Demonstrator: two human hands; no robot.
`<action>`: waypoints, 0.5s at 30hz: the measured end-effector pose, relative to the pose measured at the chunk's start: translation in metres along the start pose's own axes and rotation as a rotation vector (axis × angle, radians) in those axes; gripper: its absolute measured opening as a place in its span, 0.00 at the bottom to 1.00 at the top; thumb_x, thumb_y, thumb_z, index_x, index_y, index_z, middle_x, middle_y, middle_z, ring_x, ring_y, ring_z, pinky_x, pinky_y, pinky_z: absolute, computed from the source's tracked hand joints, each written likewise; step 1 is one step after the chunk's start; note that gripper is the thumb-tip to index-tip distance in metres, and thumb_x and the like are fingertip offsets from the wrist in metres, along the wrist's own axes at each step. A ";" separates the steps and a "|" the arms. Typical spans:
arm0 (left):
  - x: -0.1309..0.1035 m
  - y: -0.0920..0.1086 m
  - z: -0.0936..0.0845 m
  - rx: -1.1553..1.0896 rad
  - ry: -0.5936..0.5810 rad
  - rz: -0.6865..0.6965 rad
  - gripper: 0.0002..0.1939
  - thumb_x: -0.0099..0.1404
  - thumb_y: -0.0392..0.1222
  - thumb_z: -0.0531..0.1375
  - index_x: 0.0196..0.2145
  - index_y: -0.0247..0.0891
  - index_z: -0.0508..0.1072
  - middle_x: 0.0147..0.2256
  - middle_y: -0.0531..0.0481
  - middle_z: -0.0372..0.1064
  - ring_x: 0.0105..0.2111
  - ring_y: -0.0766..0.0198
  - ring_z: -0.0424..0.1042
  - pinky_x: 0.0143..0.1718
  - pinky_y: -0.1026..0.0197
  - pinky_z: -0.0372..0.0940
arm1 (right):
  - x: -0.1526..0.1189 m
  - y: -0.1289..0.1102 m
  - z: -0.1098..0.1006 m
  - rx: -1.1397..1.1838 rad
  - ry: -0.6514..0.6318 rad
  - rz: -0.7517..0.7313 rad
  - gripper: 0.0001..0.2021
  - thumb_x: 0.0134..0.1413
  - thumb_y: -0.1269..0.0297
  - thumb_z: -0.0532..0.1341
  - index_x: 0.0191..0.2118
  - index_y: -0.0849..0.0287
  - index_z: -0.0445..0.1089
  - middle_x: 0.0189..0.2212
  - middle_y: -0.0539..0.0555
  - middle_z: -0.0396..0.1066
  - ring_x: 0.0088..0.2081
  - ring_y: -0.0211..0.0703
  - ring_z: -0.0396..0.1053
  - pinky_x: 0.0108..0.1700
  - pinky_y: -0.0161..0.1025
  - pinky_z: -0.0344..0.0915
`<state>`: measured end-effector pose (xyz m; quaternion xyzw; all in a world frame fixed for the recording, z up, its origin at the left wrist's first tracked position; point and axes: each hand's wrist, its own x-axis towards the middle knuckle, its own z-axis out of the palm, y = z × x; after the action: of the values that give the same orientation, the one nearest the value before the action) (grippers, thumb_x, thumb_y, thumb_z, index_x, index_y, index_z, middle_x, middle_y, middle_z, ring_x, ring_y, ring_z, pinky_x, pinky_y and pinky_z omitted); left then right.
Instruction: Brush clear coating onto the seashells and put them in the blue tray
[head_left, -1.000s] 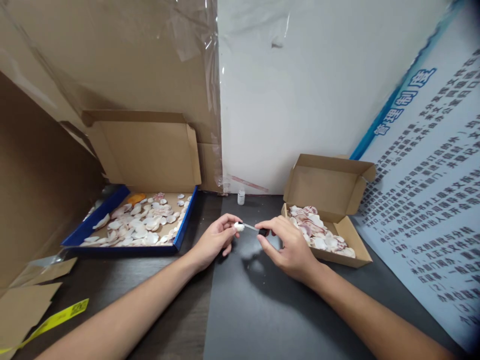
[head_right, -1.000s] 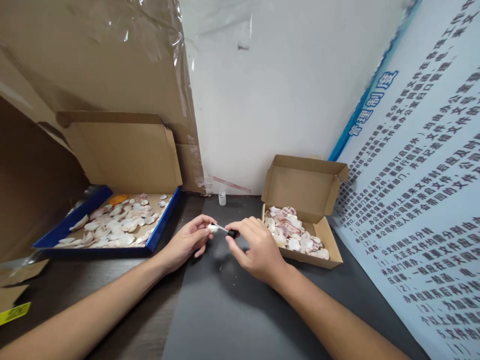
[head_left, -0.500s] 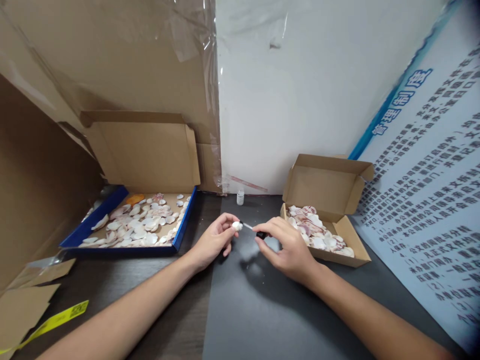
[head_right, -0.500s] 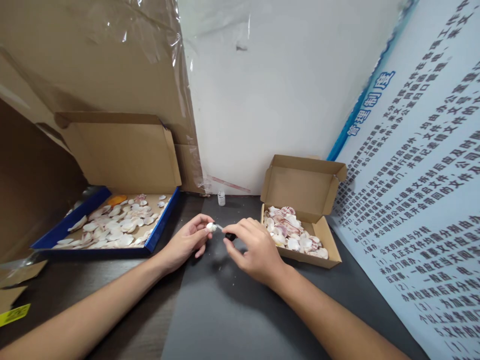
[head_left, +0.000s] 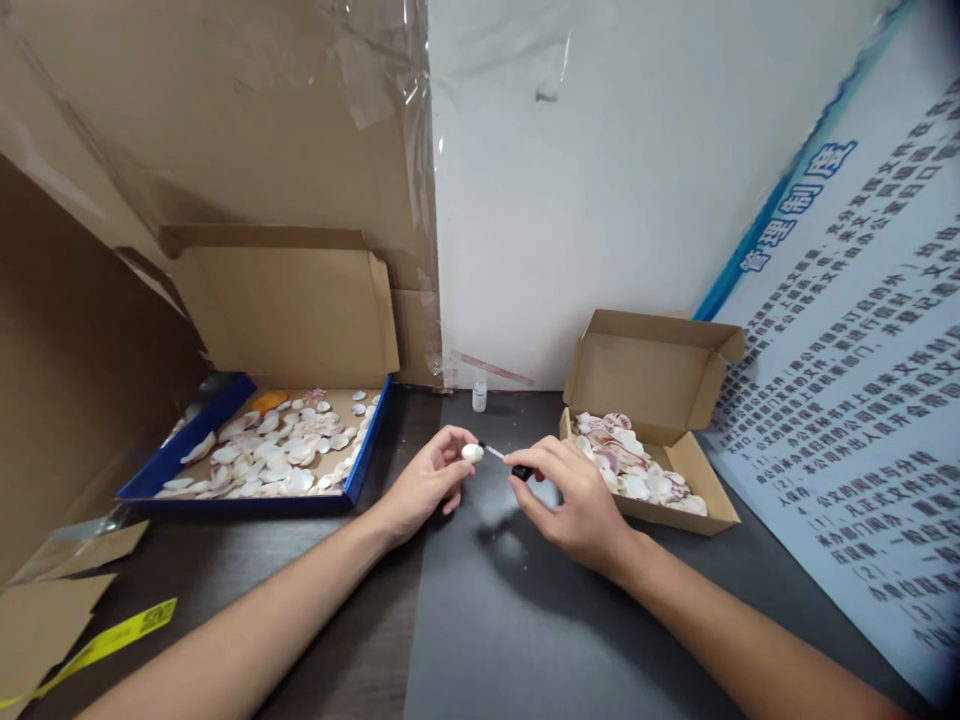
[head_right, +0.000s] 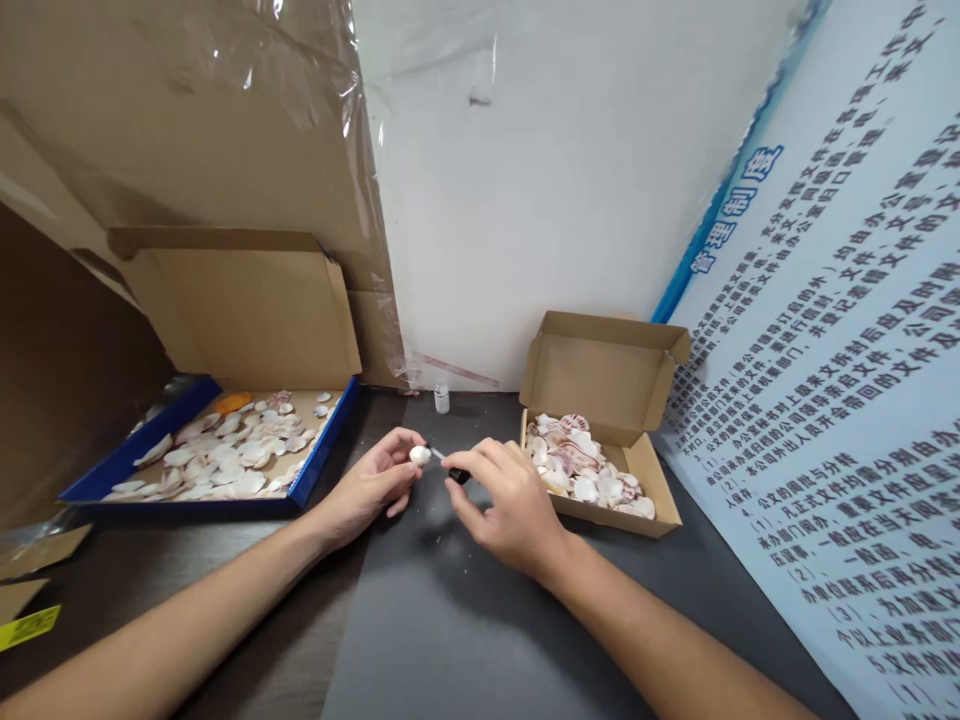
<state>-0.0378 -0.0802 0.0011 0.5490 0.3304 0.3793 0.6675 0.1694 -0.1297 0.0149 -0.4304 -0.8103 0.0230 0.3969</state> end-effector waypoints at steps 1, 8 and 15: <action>0.000 0.000 0.000 -0.005 -0.003 -0.001 0.15 0.61 0.44 0.64 0.42 0.41 0.64 0.32 0.59 0.60 0.18 0.78 0.50 0.14 0.73 0.54 | 0.000 0.000 0.000 -0.007 -0.012 -0.013 0.07 0.62 0.67 0.59 0.44 0.56 0.72 0.32 0.53 0.71 0.33 0.44 0.66 0.38 0.41 0.61; 0.001 -0.001 0.000 0.012 0.013 -0.029 0.17 0.62 0.48 0.64 0.44 0.39 0.66 0.30 0.58 0.62 0.17 0.78 0.51 0.15 0.73 0.54 | -0.001 0.001 0.001 -0.020 -0.028 0.013 0.08 0.63 0.66 0.59 0.46 0.56 0.72 0.34 0.54 0.72 0.34 0.44 0.67 0.39 0.42 0.62; 0.001 -0.001 0.001 0.029 0.032 -0.020 0.20 0.62 0.54 0.64 0.44 0.38 0.66 0.30 0.55 0.67 0.16 0.76 0.56 0.15 0.72 0.56 | -0.003 0.006 0.005 -0.086 -0.026 0.016 0.11 0.64 0.68 0.57 0.48 0.53 0.73 0.37 0.55 0.70 0.37 0.45 0.68 0.41 0.43 0.66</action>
<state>-0.0366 -0.0797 0.0001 0.5491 0.3521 0.3766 0.6578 0.1711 -0.1265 0.0080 -0.4535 -0.8121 -0.0032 0.3672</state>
